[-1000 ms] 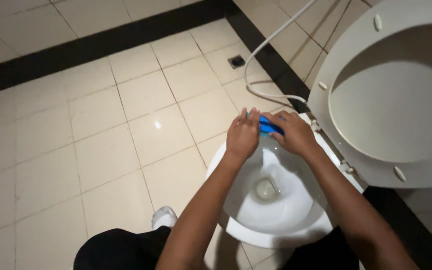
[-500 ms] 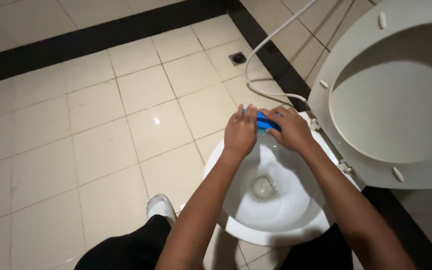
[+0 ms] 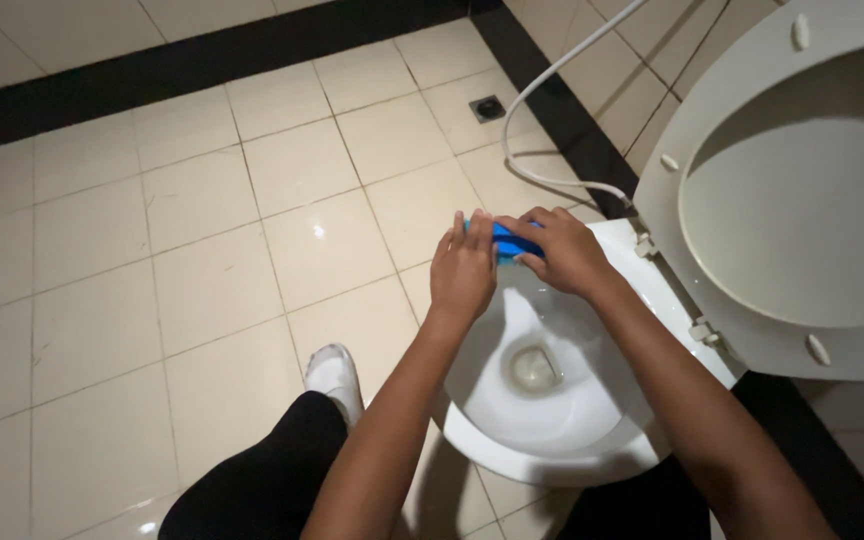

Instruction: The person scrubs the inside of a toilet bowl with a blue brush, then wipes the underside of the toilet seat and the top of the cistern. The person is sitting on the floor while performing the task.

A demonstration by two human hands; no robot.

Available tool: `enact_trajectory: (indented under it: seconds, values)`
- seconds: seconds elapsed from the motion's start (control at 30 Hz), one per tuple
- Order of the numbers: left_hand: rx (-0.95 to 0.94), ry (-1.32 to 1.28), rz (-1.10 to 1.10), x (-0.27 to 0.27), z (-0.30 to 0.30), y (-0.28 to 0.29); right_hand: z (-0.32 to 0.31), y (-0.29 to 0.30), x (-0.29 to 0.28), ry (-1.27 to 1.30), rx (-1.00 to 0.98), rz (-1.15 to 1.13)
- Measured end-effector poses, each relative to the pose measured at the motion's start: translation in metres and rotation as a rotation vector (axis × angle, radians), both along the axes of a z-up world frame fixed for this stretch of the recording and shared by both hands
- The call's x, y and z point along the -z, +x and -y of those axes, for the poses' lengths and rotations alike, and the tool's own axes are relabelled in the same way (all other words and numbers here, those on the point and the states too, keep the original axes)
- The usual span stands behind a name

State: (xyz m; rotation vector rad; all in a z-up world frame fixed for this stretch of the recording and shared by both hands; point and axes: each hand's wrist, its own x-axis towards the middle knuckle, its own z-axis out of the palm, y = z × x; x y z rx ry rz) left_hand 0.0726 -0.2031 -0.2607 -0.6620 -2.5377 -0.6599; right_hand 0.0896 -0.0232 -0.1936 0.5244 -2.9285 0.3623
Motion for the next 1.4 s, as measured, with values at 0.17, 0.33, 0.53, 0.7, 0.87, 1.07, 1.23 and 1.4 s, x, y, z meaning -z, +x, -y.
enact_trajectory:
  seconds: [0.17,0.33,0.53,0.7,0.87,1.07,1.23,1.4]
  values:
    - [-0.019,-0.006,-0.025,0.009,0.002,0.003,0.003,0.001,0.004,-0.01,-0.008,-0.022]
    - [-0.027,-0.035,-0.001,0.003,0.001,0.006,0.003,0.005,0.001,-0.03,0.001,-0.028]
    - [-0.035,-0.013,-0.014,0.005,0.001,0.005,0.005,0.004,-0.001,-0.03,0.005,-0.027]
    - [-0.031,-0.002,-0.01,0.001,0.004,0.007,0.002,0.001,0.003,-0.016,-0.04,-0.054]
    - [-0.03,-0.002,-0.021,0.006,0.002,0.005,0.006,0.004,-0.001,0.0,-0.01,-0.019]
    - [-0.023,-0.02,-0.01,0.006,0.002,0.004,0.002,0.002,0.001,-0.019,-0.044,-0.06]
    - [-0.007,-0.007,0.037,0.001,0.006,0.012,0.003,0.008,0.004,-0.026,-0.015,-0.032]
    - [-0.02,-0.01,-0.043,-0.002,0.013,0.032,0.006,0.02,0.008,-0.099,-0.136,-0.126]
